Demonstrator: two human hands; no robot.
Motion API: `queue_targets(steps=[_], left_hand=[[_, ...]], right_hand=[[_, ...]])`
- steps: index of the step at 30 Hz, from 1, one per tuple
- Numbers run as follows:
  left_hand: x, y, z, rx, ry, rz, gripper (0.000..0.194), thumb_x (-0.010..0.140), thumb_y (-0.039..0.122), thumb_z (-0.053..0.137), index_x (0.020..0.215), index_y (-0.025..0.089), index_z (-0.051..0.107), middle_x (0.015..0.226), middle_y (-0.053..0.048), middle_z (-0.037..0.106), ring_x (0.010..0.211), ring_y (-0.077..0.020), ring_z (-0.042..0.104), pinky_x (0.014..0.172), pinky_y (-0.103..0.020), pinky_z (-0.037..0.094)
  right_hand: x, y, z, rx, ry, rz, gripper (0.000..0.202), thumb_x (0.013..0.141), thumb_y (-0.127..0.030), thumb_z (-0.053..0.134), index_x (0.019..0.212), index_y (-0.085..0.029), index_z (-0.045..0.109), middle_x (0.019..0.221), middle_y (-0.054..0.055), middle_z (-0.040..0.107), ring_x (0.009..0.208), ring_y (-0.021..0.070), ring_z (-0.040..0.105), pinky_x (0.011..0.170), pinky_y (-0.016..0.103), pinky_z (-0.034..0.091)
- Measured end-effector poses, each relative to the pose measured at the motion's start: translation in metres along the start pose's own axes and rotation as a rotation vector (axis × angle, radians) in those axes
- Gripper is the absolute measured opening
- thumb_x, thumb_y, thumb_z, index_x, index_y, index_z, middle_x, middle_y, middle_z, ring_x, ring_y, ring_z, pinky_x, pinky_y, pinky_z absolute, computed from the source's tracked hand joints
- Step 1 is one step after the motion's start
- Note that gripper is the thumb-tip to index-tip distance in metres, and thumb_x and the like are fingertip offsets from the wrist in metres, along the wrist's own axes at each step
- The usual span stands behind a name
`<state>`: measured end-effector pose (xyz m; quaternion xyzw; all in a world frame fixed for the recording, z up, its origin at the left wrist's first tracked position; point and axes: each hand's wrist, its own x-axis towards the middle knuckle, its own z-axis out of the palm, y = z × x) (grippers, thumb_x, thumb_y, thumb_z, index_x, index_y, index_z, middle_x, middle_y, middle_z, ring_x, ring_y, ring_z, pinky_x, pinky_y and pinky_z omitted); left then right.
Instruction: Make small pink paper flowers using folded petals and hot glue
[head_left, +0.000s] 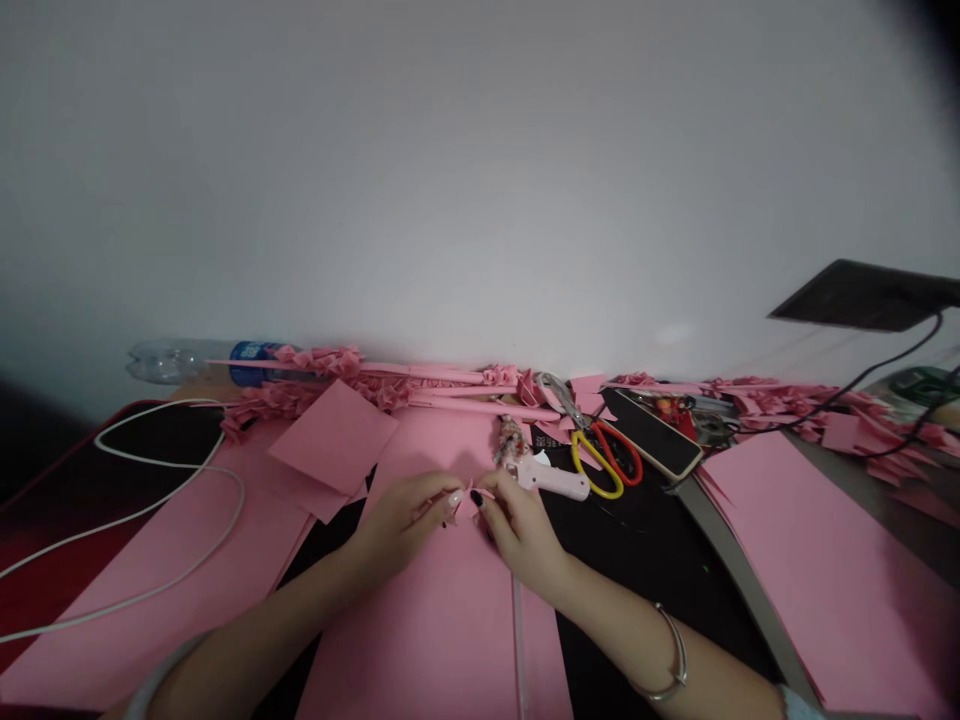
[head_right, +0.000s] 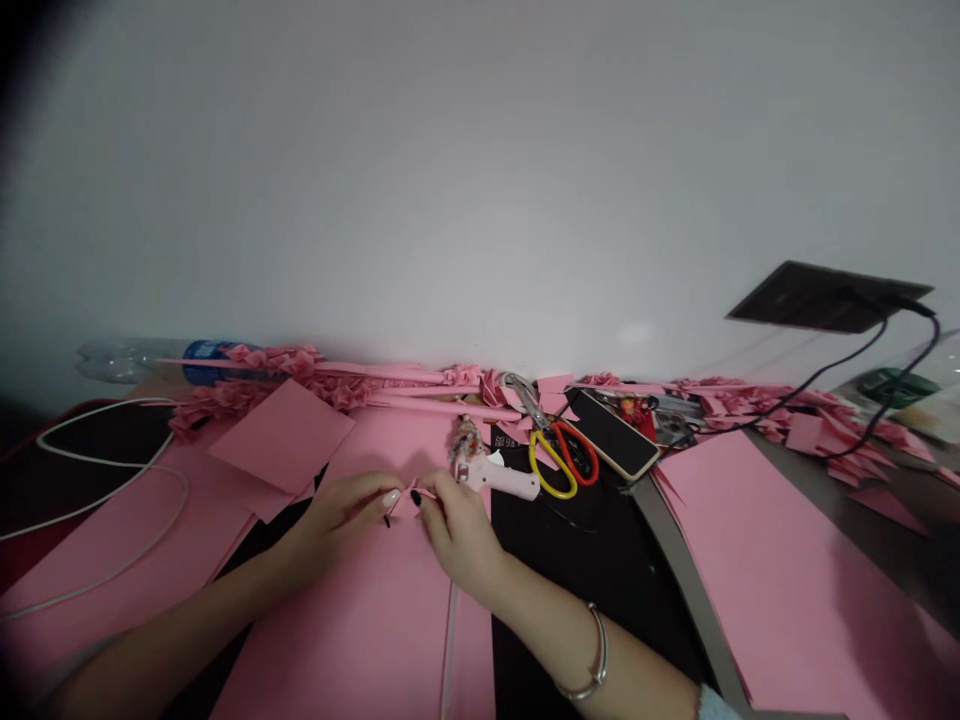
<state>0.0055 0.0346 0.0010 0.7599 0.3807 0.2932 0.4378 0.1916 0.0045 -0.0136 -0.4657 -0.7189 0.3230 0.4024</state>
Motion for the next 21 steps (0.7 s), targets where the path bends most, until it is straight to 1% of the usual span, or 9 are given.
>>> queue_targets(steps=[3, 7, 10, 15, 18, 20, 21], left_hand=[[0.0001, -0.0048, 0.0018, -0.01, 0.001, -0.028, 0.032, 0.096, 0.033, 0.037, 0.073, 0.019, 0.055, 0.067, 0.0, 0.058, 0.066, -0.0154, 0.056, 0.064, -0.025, 0.043], [-0.0008, -0.0061, 0.0033, -0.039, -0.029, -0.065, 0.028, 0.096, 0.033, 0.037, 0.085, 0.019, 0.058, 0.07, -0.001, 0.061, 0.067, -0.0163, 0.058, 0.065, -0.026, 0.044], [-0.0009, -0.0039, 0.003, -0.057, -0.032, -0.092, 0.026, 0.095, 0.033, 0.038, 0.09, 0.019, 0.059, 0.071, -0.001, 0.062, 0.067, -0.0167, 0.059, 0.065, -0.026, 0.044], [0.0001, -0.0031, 0.0029, -0.024, -0.038, -0.064, 0.027, 0.096, 0.03, 0.034, 0.091, 0.019, 0.059, 0.07, -0.001, 0.062, 0.068, -0.0165, 0.06, 0.067, -0.027, 0.045], [-0.0006, -0.0052, 0.0038, -0.005, -0.043, -0.059, 0.022, 0.094, 0.026, 0.037, 0.094, 0.019, 0.057, 0.07, 0.0, 0.061, 0.067, -0.016, 0.06, 0.067, -0.027, 0.046], [-0.0016, -0.0068, 0.0046, -0.018, -0.031, -0.042, 0.018, 0.093, 0.025, 0.04, 0.096, 0.019, 0.057, 0.075, -0.001, 0.062, 0.068, -0.0156, 0.06, 0.066, -0.026, 0.048], [-0.0021, -0.0075, 0.005, -0.026, -0.022, -0.022, 0.016, 0.093, 0.025, 0.042, 0.097, 0.019, 0.057, 0.081, -0.002, 0.064, 0.071, -0.0156, 0.06, 0.066, -0.026, 0.048]], right_hand=[[0.0, 0.0002, -0.0002, -0.004, 0.007, 0.013, 0.013, 0.095, -0.018, 0.043, 0.088, -0.022, 0.053, 0.061, -0.004, 0.053, 0.054, 0.0144, 0.051, 0.054, 0.024, 0.04], [0.002, -0.0022, -0.0013, -0.052, 0.036, -0.017, 0.012, 0.093, -0.018, 0.043, 0.086, -0.022, 0.053, 0.067, -0.002, 0.056, 0.061, 0.0153, 0.053, 0.059, 0.025, 0.041], [0.003, -0.0038, -0.0019, -0.048, 0.031, -0.036, 0.013, 0.092, -0.017, 0.042, 0.088, -0.021, 0.053, 0.071, -0.001, 0.058, 0.063, 0.0153, 0.054, 0.061, 0.025, 0.041], [0.002, -0.0034, -0.0021, -0.014, 0.022, -0.019, 0.013, 0.092, -0.015, 0.042, 0.089, -0.021, 0.053, 0.07, -0.002, 0.056, 0.063, 0.0146, 0.053, 0.061, 0.024, 0.04], [0.0018, -0.0029, -0.0022, -0.017, 0.02, -0.016, 0.013, 0.092, -0.014, 0.042, 0.088, -0.02, 0.053, 0.071, -0.001, 0.056, 0.065, 0.0146, 0.053, 0.062, 0.024, 0.04], [0.0022, -0.003, -0.0023, -0.023, 0.022, -0.029, 0.014, 0.091, -0.013, 0.042, 0.089, -0.02, 0.053, 0.073, 0.0, 0.057, 0.067, 0.0147, 0.053, 0.064, 0.024, 0.04], [0.0025, -0.0033, -0.0023, -0.025, 0.02, -0.038, 0.014, 0.091, -0.012, 0.042, 0.089, -0.02, 0.053, 0.074, 0.0, 0.057, 0.067, 0.0148, 0.053, 0.064, 0.024, 0.04]])
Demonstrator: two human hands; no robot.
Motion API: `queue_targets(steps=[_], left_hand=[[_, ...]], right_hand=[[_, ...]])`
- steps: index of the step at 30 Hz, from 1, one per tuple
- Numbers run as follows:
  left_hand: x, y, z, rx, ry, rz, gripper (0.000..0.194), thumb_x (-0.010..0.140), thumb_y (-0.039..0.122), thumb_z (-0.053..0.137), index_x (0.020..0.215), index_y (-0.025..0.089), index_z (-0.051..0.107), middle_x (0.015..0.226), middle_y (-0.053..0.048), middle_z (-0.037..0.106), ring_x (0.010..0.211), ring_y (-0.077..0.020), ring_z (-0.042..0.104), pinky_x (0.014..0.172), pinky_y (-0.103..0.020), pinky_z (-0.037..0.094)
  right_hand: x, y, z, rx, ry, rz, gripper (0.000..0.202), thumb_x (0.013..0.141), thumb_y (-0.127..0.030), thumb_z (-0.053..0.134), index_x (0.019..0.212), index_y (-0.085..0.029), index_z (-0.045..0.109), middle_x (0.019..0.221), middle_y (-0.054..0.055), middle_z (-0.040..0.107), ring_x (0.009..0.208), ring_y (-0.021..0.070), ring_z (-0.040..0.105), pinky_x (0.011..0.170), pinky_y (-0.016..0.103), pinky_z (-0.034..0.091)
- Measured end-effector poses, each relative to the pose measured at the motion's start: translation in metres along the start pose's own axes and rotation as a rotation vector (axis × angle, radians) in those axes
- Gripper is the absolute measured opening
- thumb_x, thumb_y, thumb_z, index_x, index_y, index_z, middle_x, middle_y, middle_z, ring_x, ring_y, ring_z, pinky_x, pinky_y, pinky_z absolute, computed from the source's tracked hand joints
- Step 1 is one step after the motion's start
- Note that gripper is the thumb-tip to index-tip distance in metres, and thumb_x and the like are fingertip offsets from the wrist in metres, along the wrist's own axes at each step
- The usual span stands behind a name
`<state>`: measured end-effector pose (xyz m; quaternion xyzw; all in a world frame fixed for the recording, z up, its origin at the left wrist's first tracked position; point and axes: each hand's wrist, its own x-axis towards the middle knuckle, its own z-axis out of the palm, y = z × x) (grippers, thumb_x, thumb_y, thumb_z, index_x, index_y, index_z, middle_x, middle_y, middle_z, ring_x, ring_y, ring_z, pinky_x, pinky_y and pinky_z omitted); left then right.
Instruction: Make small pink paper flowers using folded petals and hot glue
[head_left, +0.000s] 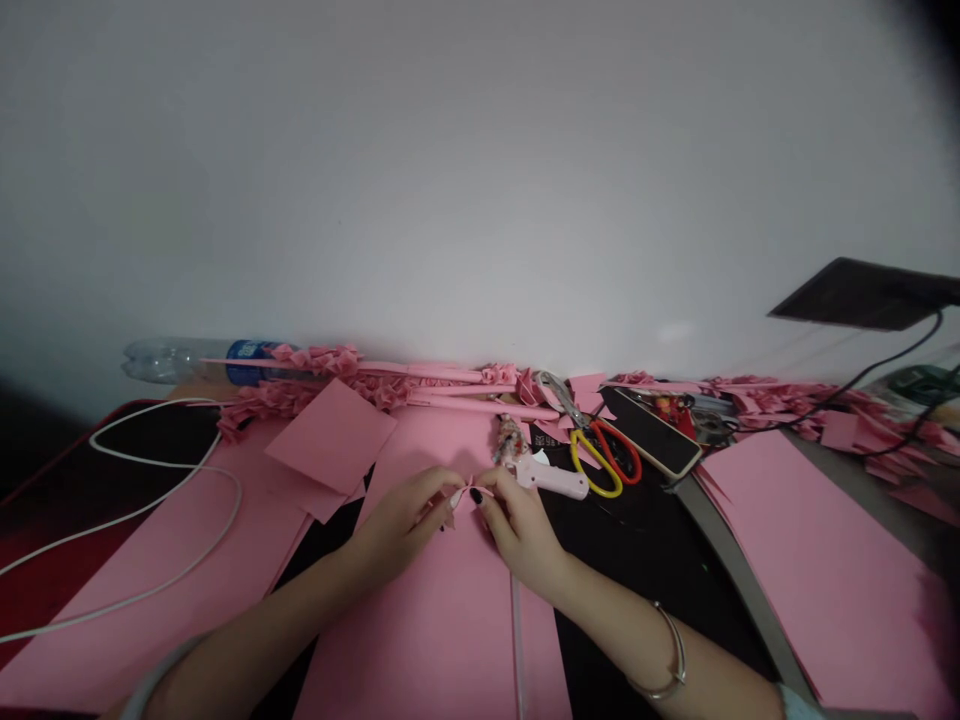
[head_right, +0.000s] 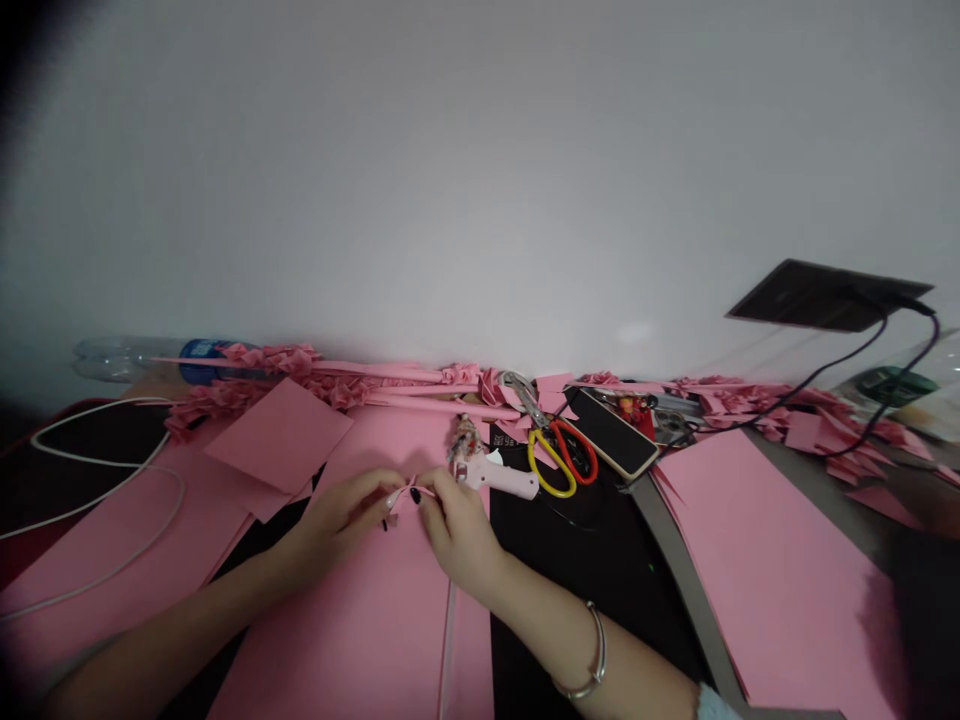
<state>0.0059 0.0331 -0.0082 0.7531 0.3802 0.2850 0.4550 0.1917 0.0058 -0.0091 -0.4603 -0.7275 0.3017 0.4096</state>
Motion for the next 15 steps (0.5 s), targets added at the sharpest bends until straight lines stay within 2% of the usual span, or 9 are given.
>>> queue_targets(steps=[3, 5, 9, 12, 15], left_hand=[[-0.0008, -0.0015, 0.0008, -0.012, 0.02, 0.056, 0.014, 0.092, 0.026, 0.046, 0.099, 0.02, 0.058, 0.115, -0.01, 0.062, 0.085, -0.0175, 0.063, 0.066, -0.027, 0.051], [-0.0005, -0.002, 0.001, -0.039, 0.022, 0.056, 0.013, 0.092, 0.027, 0.048, 0.098, 0.021, 0.058, 0.124, -0.011, 0.059, 0.091, -0.0185, 0.063, 0.067, -0.027, 0.051], [0.0014, -0.0019, 0.0006, -0.073, 0.025, 0.099, 0.013, 0.093, 0.026, 0.05, 0.086, 0.02, 0.06, 0.102, -0.008, 0.065, 0.087, -0.0177, 0.063, 0.068, -0.026, 0.05], [0.0033, -0.0012, -0.0001, -0.016, 0.091, 0.173, 0.019, 0.092, 0.023, 0.051, 0.077, 0.018, 0.062, 0.087, -0.006, 0.064, 0.083, -0.0169, 0.062, 0.069, -0.026, 0.048], [0.0041, -0.0012, 0.0, 0.011, 0.144, 0.176, 0.019, 0.09, 0.02, 0.052, 0.074, 0.018, 0.061, 0.083, -0.005, 0.063, 0.078, -0.016, 0.061, 0.064, -0.025, 0.046]], right_hand=[[0.0003, -0.0009, 0.0002, 0.015, -0.019, -0.017, 0.016, 0.091, -0.011, 0.041, 0.09, -0.02, 0.054, 0.074, 0.0, 0.057, 0.066, 0.0144, 0.053, 0.064, 0.024, 0.04], [0.0, -0.0009, 0.0005, 0.036, -0.036, -0.012, 0.017, 0.091, -0.01, 0.041, 0.091, -0.02, 0.055, 0.072, -0.001, 0.055, 0.063, 0.0136, 0.051, 0.062, 0.024, 0.039], [-0.0012, 0.0007, 0.0007, 0.064, -0.067, 0.011, 0.018, 0.091, -0.009, 0.042, 0.089, -0.021, 0.055, 0.068, -0.003, 0.053, 0.057, 0.0122, 0.049, 0.058, 0.023, 0.039], [-0.0013, 0.0016, 0.0, 0.069, -0.087, 0.033, 0.02, 0.094, -0.012, 0.039, 0.089, -0.02, 0.055, 0.066, -0.003, 0.053, 0.055, 0.0121, 0.049, 0.058, 0.023, 0.039], [-0.0004, 0.0012, -0.0007, 0.098, -0.112, 0.047, 0.017, 0.096, -0.016, 0.038, 0.091, -0.02, 0.054, 0.065, -0.003, 0.055, 0.053, 0.0118, 0.048, 0.055, 0.023, 0.038]])
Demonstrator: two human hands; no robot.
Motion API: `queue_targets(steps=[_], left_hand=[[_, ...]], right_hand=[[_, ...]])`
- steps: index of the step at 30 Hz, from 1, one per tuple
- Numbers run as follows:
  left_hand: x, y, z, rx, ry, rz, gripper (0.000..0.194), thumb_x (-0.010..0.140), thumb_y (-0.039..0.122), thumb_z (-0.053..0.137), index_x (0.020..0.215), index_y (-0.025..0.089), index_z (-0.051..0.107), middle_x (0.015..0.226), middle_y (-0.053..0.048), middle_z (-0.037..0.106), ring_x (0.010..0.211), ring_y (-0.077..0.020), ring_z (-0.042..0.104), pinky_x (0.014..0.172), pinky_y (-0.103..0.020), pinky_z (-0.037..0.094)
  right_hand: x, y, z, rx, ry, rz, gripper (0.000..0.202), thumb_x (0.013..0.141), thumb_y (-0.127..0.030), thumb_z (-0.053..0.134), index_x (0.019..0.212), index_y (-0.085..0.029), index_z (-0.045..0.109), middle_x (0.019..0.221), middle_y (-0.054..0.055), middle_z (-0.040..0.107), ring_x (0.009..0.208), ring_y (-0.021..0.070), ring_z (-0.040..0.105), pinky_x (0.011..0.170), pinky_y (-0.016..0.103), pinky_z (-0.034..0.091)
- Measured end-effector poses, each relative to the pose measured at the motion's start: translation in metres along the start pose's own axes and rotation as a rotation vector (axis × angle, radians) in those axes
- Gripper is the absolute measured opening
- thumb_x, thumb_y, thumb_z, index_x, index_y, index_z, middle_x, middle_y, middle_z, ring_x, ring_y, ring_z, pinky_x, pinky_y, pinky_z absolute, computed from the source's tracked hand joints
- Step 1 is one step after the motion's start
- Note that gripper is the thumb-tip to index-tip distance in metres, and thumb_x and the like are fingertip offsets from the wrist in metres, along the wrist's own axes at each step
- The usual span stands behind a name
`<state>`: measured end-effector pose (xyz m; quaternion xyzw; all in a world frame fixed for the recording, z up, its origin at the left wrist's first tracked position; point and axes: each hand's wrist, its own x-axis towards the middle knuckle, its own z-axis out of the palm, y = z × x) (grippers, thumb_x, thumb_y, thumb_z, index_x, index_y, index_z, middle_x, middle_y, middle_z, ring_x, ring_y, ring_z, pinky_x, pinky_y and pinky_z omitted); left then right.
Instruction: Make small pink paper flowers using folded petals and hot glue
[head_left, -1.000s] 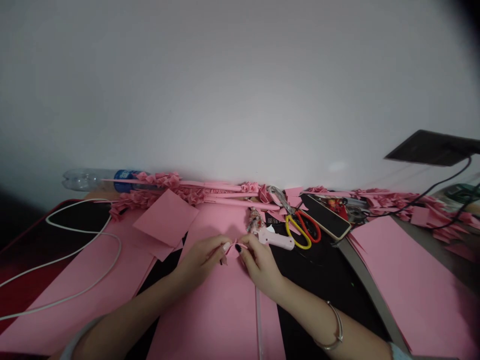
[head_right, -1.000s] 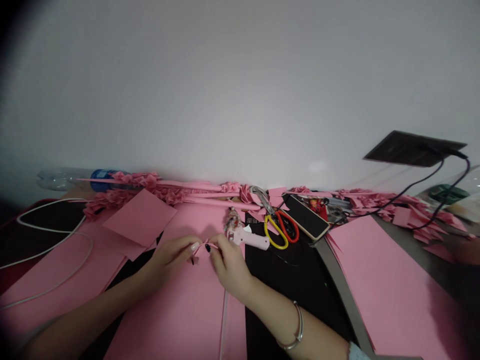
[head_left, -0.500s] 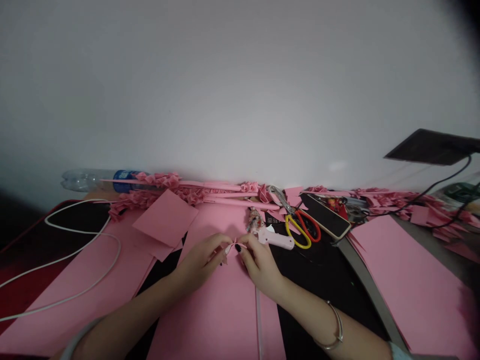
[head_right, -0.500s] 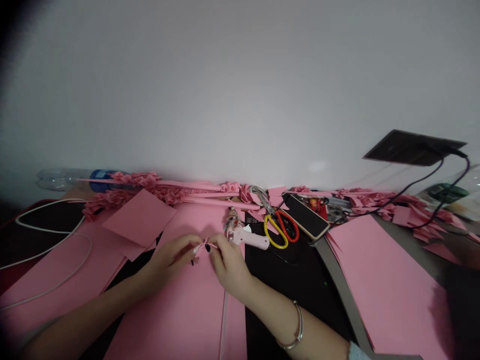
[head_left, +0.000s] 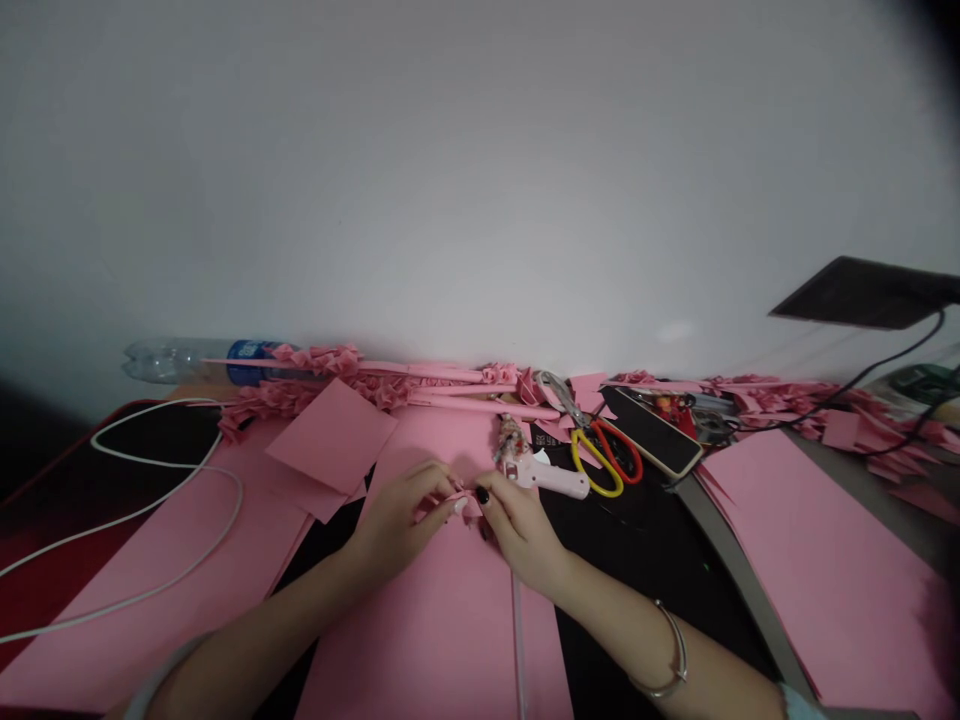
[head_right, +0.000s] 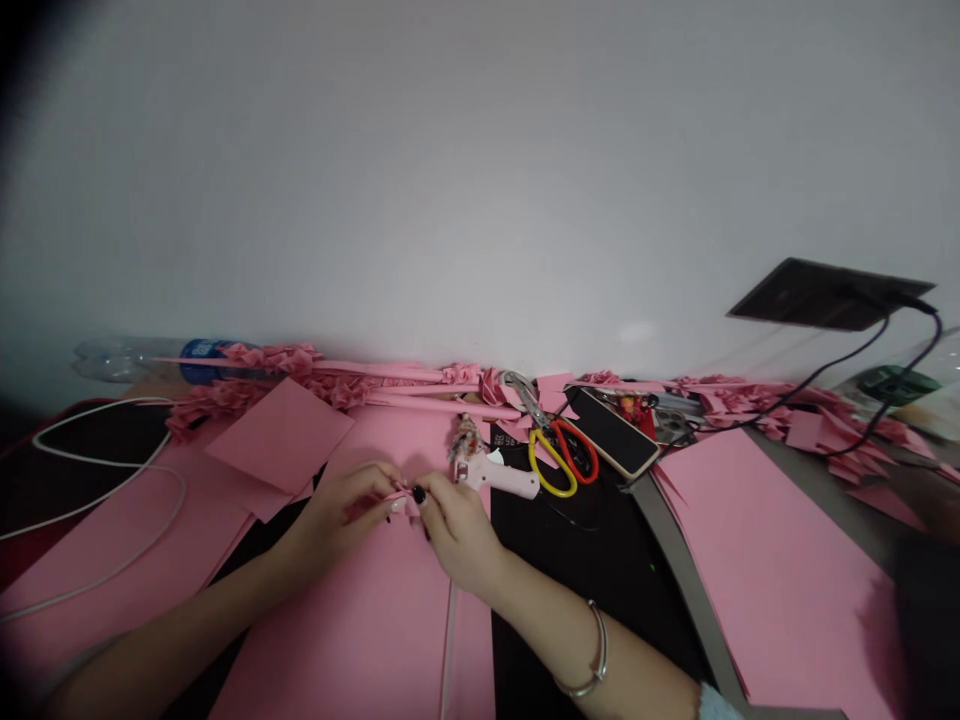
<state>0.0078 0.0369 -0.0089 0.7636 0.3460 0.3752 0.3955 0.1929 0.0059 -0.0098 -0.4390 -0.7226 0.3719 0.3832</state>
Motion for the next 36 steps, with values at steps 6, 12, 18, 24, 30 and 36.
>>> queue_targets(steps=[6, 12, 18, 24, 30, 36], left_hand=[[-0.002, -0.0006, 0.0022, -0.018, 0.061, -0.048, 0.02, 0.085, 0.021, 0.056, 0.066, 0.018, 0.056, 0.077, -0.004, 0.063, 0.07, -0.0143, 0.06, 0.057, -0.022, 0.043], [-0.0037, 0.0012, 0.0036, -0.11, 0.125, -0.249, 0.018, 0.079, 0.026, 0.064, 0.069, 0.019, 0.052, 0.067, 0.001, 0.061, 0.059, -0.0125, 0.059, 0.054, -0.022, 0.042], [-0.0009, 0.0012, 0.001, -0.262, 0.055, -0.334, 0.014, 0.075, 0.028, 0.068, 0.078, 0.019, 0.057, 0.062, 0.002, 0.061, 0.06, -0.014, 0.061, 0.057, -0.025, 0.046], [0.0002, 0.0008, -0.0002, -0.262, 0.004, -0.347, 0.008, 0.076, 0.024, 0.064, 0.079, 0.017, 0.065, 0.063, 0.001, 0.063, 0.059, -0.0133, 0.06, 0.057, -0.024, 0.046], [0.0011, -0.0007, 0.0001, -0.256, 0.021, -0.305, 0.012, 0.079, 0.028, 0.064, 0.079, 0.016, 0.066, 0.071, -0.002, 0.066, 0.063, -0.0144, 0.061, 0.06, -0.026, 0.049], [-0.0005, 0.0035, 0.0002, -0.125, 0.072, -0.272, 0.008, 0.079, 0.026, 0.063, 0.08, 0.018, 0.064, 0.074, -0.001, 0.065, 0.064, -0.0132, 0.058, 0.055, -0.023, 0.045]], right_hand=[[0.0, -0.0004, 0.001, -0.035, 0.014, 0.011, 0.018, 0.094, -0.014, 0.041, 0.079, -0.02, 0.05, 0.064, -0.002, 0.055, 0.051, 0.0112, 0.047, 0.053, 0.022, 0.037], [-0.0007, 0.0015, 0.0016, -0.034, -0.01, -0.026, 0.02, 0.093, -0.011, 0.037, 0.079, -0.022, 0.046, 0.06, -0.004, 0.052, 0.048, 0.0112, 0.045, 0.051, 0.022, 0.035], [-0.001, 0.0042, 0.0001, -0.1, -0.037, -0.07, 0.02, 0.09, -0.01, 0.037, 0.076, -0.024, 0.04, 0.06, -0.003, 0.049, 0.051, 0.0132, 0.046, 0.052, 0.024, 0.035], [-0.0006, 0.0031, -0.0011, -0.124, -0.027, -0.078, 0.021, 0.088, -0.009, 0.039, 0.072, -0.023, 0.04, 0.058, -0.004, 0.046, 0.052, 0.0138, 0.044, 0.052, 0.025, 0.033], [-0.0006, 0.0009, 0.0037, -0.028, 0.117, 0.02, 0.005, 0.091, -0.017, 0.047, 0.088, -0.022, 0.048, 0.064, -0.005, 0.045, 0.055, 0.0124, 0.043, 0.053, 0.023, 0.033], [-0.0008, -0.0005, 0.0057, -0.02, 0.166, 0.03, 0.01, 0.09, -0.019, 0.051, 0.085, -0.022, 0.043, 0.064, -0.007, 0.04, 0.053, 0.0115, 0.041, 0.051, 0.022, 0.032]])
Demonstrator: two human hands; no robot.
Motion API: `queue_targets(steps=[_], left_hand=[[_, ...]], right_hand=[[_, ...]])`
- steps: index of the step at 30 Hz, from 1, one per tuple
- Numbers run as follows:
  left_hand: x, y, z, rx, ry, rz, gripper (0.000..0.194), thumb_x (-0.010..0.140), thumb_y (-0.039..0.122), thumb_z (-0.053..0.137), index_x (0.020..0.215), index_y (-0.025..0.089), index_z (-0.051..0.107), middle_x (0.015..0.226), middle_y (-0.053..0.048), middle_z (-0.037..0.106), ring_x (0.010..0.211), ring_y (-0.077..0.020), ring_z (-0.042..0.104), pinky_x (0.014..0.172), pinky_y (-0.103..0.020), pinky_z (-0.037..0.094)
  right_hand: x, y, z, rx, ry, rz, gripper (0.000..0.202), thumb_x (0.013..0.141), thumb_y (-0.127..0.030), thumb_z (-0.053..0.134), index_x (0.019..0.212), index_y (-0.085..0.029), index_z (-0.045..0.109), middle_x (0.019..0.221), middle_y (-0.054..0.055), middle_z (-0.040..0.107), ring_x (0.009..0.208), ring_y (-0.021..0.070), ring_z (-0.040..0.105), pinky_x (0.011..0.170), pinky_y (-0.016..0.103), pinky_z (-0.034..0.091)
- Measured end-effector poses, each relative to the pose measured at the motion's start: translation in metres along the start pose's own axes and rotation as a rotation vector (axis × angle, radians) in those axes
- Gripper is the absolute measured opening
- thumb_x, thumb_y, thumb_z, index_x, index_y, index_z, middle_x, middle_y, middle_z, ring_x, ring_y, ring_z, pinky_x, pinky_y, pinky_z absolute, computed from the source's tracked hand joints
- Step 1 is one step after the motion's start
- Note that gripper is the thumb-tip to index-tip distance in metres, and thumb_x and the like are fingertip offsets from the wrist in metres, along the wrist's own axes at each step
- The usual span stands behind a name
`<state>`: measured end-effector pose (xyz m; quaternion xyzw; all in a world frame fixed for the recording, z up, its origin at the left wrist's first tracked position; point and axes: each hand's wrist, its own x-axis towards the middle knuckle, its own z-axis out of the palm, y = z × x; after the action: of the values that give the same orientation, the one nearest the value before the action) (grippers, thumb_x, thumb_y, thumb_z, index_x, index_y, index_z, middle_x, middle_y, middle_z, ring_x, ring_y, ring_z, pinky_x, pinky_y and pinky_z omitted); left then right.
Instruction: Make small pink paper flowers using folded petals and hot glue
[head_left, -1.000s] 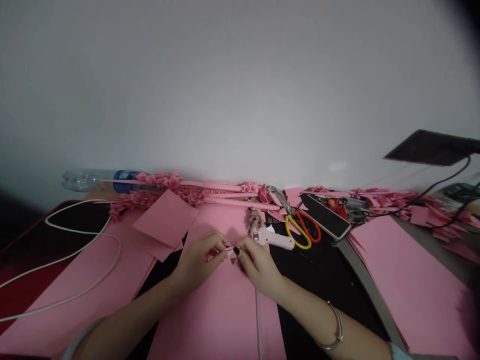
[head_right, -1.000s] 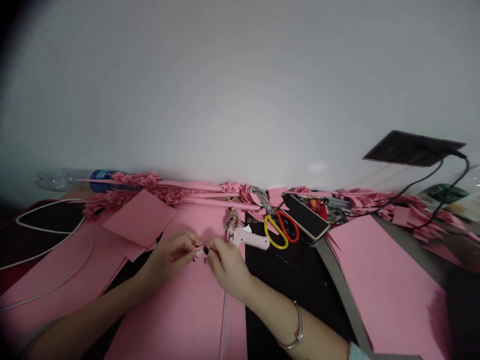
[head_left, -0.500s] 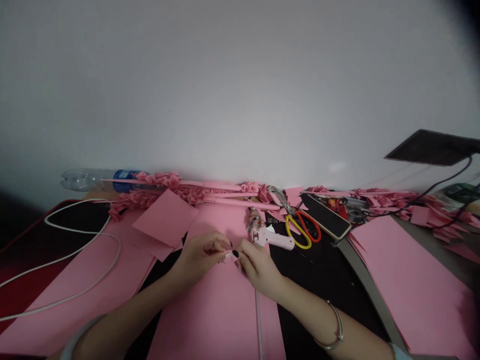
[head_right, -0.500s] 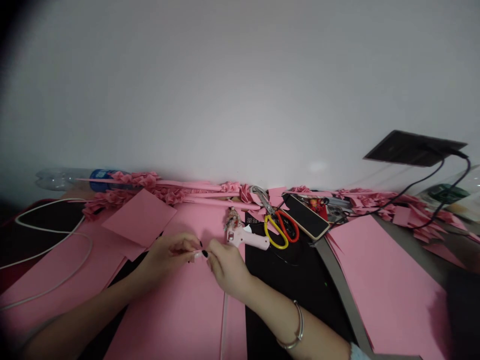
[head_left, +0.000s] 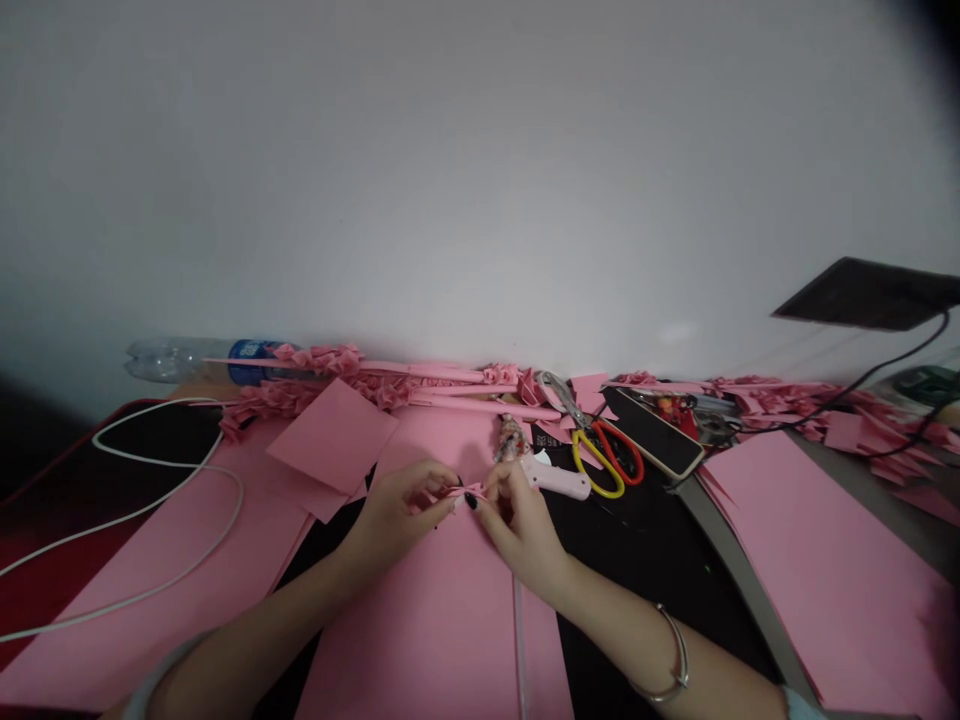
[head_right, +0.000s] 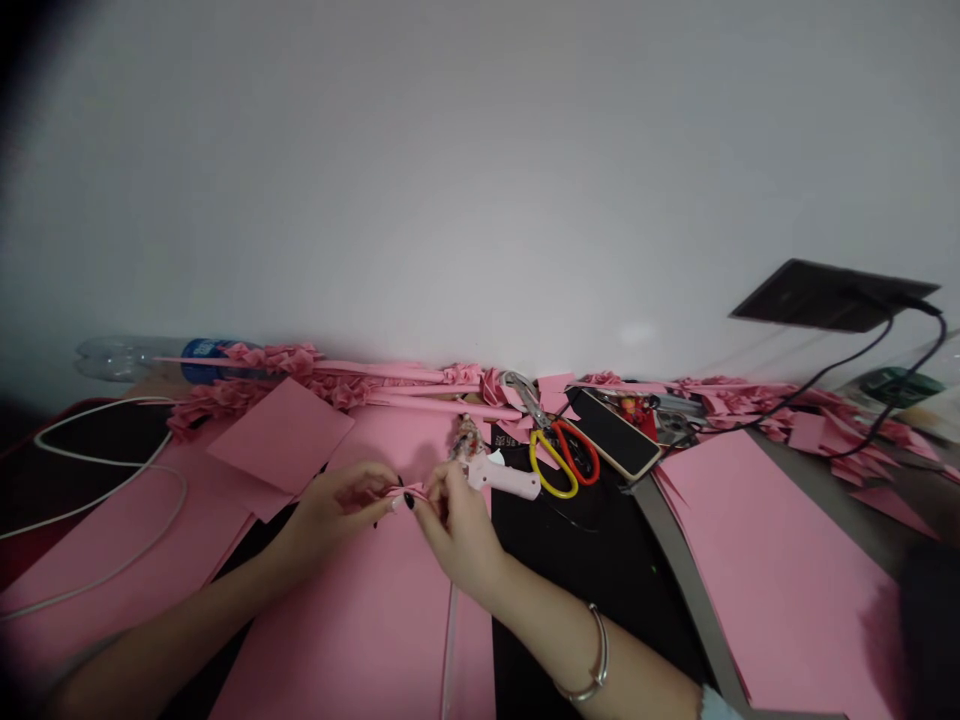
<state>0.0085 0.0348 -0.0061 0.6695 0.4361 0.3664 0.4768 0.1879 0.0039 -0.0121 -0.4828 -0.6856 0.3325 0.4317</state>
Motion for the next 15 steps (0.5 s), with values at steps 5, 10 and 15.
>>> queue_targets(steps=[5, 10, 15], left_hand=[[-0.0006, 0.0007, -0.001, 0.027, -0.026, 0.057, 0.009, 0.082, 0.026, 0.061, 0.086, 0.018, 0.062, 0.08, -0.003, 0.066, 0.071, -0.0151, 0.062, 0.063, -0.025, 0.049], [0.0002, 0.0022, -0.0039, 0.031, -0.085, 0.116, 0.012, 0.088, 0.023, 0.05, 0.087, 0.018, 0.061, 0.083, -0.004, 0.064, 0.075, -0.0154, 0.06, 0.069, -0.028, 0.05], [-0.0003, -0.0026, 0.0003, -0.021, -0.094, 0.138, 0.008, 0.082, 0.015, 0.05, 0.088, 0.019, 0.055, 0.083, -0.002, 0.059, 0.076, -0.0153, 0.06, 0.072, -0.03, 0.051]], right_hand=[[0.0024, -0.0026, -0.0028, -0.055, -0.052, -0.057, 0.011, 0.091, -0.014, 0.045, 0.085, -0.02, 0.051, 0.069, -0.002, 0.053, 0.061, 0.0133, 0.049, 0.058, 0.024, 0.037], [0.001, 0.0004, -0.0034, -0.051, -0.113, -0.03, 0.012, 0.089, -0.011, 0.044, 0.088, -0.021, 0.051, 0.065, -0.003, 0.054, 0.056, 0.0128, 0.049, 0.055, 0.023, 0.035], [0.0, 0.0004, -0.0033, -0.083, -0.183, -0.072, 0.015, 0.089, -0.009, 0.043, 0.09, -0.021, 0.052, 0.064, -0.003, 0.058, 0.054, 0.0128, 0.05, 0.056, 0.023, 0.036]])
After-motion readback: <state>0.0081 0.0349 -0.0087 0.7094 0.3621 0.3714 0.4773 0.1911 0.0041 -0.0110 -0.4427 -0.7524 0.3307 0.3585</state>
